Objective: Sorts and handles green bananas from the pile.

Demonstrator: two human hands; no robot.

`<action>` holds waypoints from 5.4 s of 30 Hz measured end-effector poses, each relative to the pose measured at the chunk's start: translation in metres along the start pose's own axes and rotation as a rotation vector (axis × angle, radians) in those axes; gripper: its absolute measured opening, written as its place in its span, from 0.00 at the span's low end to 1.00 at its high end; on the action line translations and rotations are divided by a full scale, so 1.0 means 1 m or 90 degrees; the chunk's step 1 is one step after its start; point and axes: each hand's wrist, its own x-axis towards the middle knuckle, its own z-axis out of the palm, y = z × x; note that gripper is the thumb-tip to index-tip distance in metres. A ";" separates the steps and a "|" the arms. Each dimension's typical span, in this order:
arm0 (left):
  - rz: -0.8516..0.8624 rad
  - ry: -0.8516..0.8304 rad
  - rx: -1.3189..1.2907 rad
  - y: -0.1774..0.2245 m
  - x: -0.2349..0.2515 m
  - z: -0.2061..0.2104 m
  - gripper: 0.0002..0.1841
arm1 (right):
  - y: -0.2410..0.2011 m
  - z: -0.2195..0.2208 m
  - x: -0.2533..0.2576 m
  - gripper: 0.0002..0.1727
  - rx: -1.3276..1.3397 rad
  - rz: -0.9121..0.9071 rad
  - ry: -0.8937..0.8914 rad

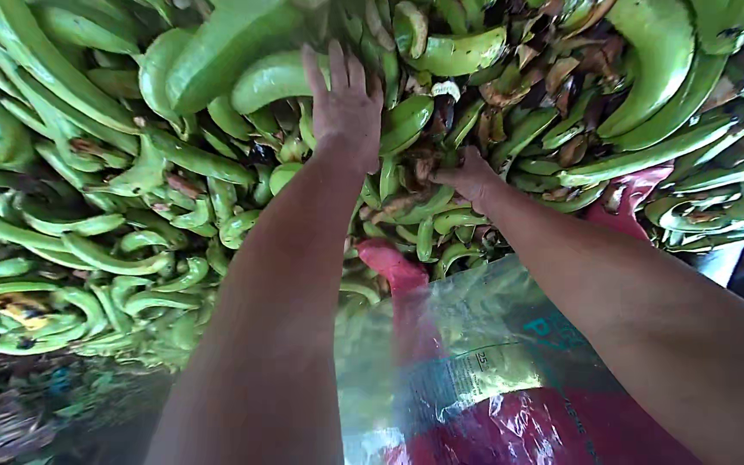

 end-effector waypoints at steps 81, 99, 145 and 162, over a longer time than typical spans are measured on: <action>-0.358 0.003 -0.535 0.093 0.020 0.035 0.34 | 0.124 -0.096 -0.167 0.13 0.297 0.049 -0.066; -0.290 0.106 -0.683 0.016 -0.094 0.095 0.43 | 0.118 -0.097 -0.169 0.13 0.315 0.041 -0.070; -0.361 0.059 -0.470 0.031 0.027 0.069 0.53 | 0.120 -0.085 -0.156 0.13 0.323 0.016 -0.032; -0.486 -0.012 -0.321 -0.087 -0.186 0.118 0.19 | 0.115 -0.083 -0.157 0.13 0.296 0.024 -0.069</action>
